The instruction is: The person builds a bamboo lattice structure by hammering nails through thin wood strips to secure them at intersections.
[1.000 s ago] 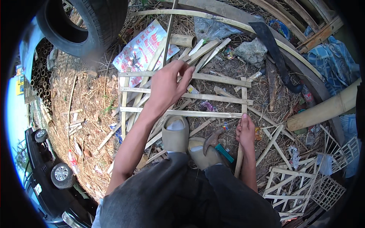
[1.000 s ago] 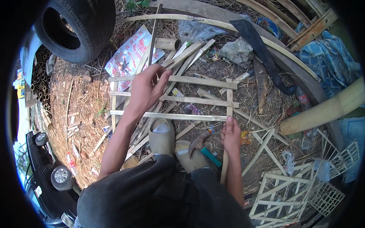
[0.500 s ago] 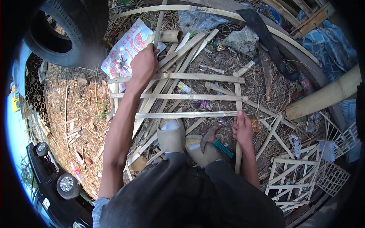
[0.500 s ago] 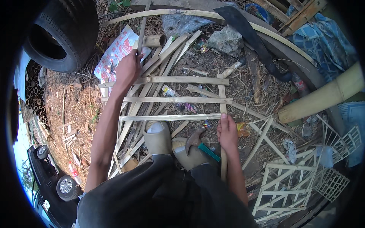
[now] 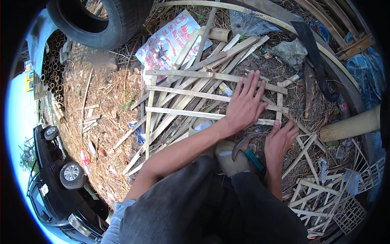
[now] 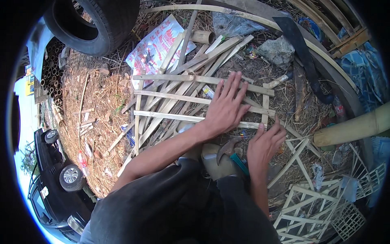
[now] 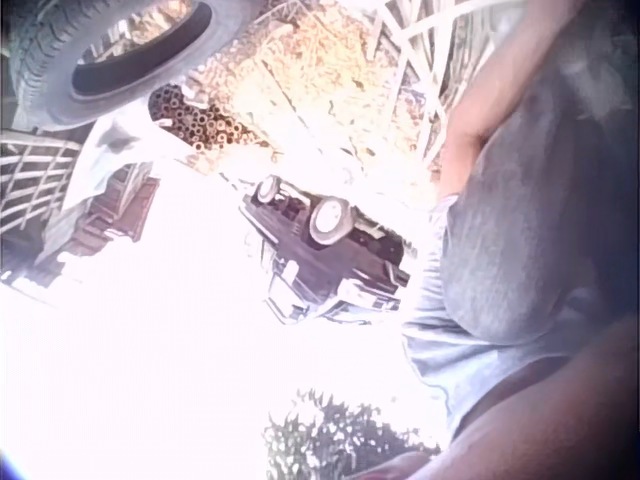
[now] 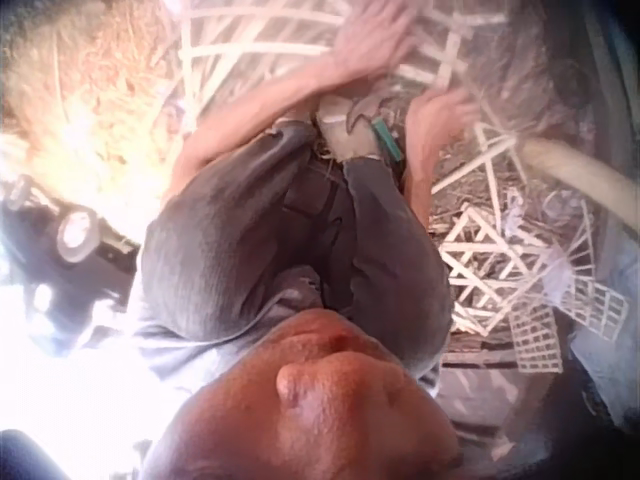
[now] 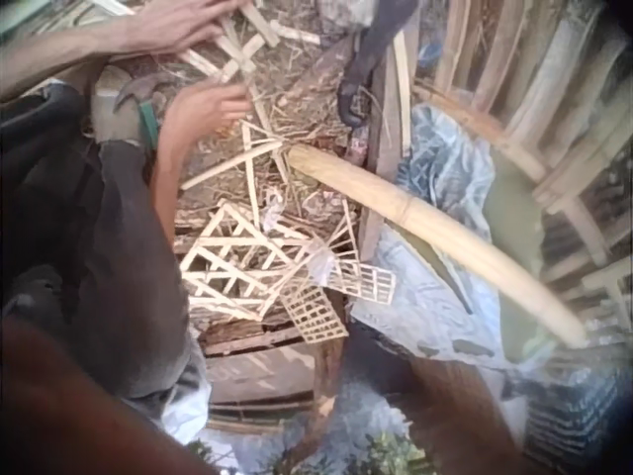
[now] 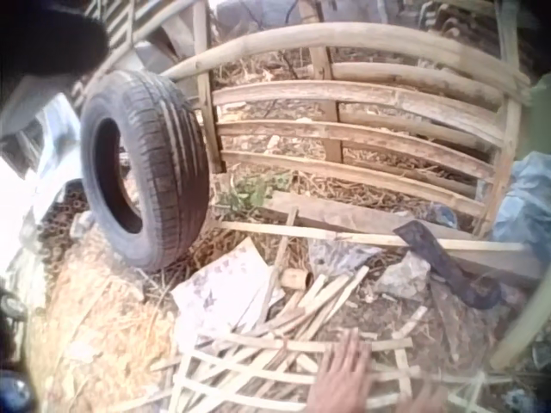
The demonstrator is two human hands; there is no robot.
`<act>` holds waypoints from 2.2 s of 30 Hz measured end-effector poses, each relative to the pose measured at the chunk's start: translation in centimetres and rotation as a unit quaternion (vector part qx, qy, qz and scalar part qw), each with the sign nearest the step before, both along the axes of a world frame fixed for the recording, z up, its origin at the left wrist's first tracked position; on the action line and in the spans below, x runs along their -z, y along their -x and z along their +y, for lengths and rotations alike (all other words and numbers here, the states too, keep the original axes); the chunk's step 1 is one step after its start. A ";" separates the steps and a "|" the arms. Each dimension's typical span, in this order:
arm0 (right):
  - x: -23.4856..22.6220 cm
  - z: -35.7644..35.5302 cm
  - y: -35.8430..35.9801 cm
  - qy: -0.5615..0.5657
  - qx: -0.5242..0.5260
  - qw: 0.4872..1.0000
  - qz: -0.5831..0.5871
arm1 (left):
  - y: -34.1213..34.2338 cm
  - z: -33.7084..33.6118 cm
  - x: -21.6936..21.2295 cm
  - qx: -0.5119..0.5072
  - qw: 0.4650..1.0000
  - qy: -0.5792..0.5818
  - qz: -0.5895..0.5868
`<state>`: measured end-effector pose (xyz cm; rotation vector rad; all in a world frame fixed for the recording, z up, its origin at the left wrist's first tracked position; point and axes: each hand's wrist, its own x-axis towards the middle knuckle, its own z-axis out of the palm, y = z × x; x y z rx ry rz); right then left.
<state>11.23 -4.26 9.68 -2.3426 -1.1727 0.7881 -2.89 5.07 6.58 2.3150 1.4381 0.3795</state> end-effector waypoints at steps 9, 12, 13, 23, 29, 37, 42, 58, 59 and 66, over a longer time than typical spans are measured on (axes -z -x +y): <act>0.0 7.4 6.8 -0.191 -0.255 0.946 -0.059 | 4.8 0.2 0.3 -0.028 0.999 -0.017 0.002; -1.4 10.4 9.5 -0.188 -0.340 0.919 -0.071 | 9.2 0.8 -1.9 -0.118 0.992 -0.035 0.003; -1.6 11.2 11.1 -0.198 -0.357 0.911 -0.064 | 10.7 0.9 -2.4 -0.147 0.988 -0.038 -0.001; 0.5 20.8 26.5 -0.195 -0.588 0.785 0.000 | 24.8 5.2 -0.8 -0.350 0.928 -0.129 -0.013; 5.0 27.4 30.5 -0.201 -0.571 0.796 -0.008 | 31.1 10.0 -0.7 -0.435 0.897 -0.059 -0.061; 8.2 27.6 32.0 -0.196 -0.566 0.799 -0.064 | 30.7 10.0 1.2 -0.369 0.929 -0.014 -0.012; 9.0 27.8 31.1 -0.219 -0.560 0.798 -0.040 | 30.0 10.2 0.9 -0.406 0.913 0.035 -0.030; 9.3 27.9 30.2 -0.201 -0.607 0.767 -0.053 | 29.4 10.6 1.2 -0.409 0.911 0.047 -0.004; 9.3 27.9 30.0 -0.199 -0.607 0.768 -0.053 | 29.4 10.5 1.3 -0.410 0.911 0.045 -0.007; 9.3 28.0 28.8 -0.218 -0.570 0.789 0.071 | 29.0 10.4 1.5 -0.359 0.932 -0.053 0.004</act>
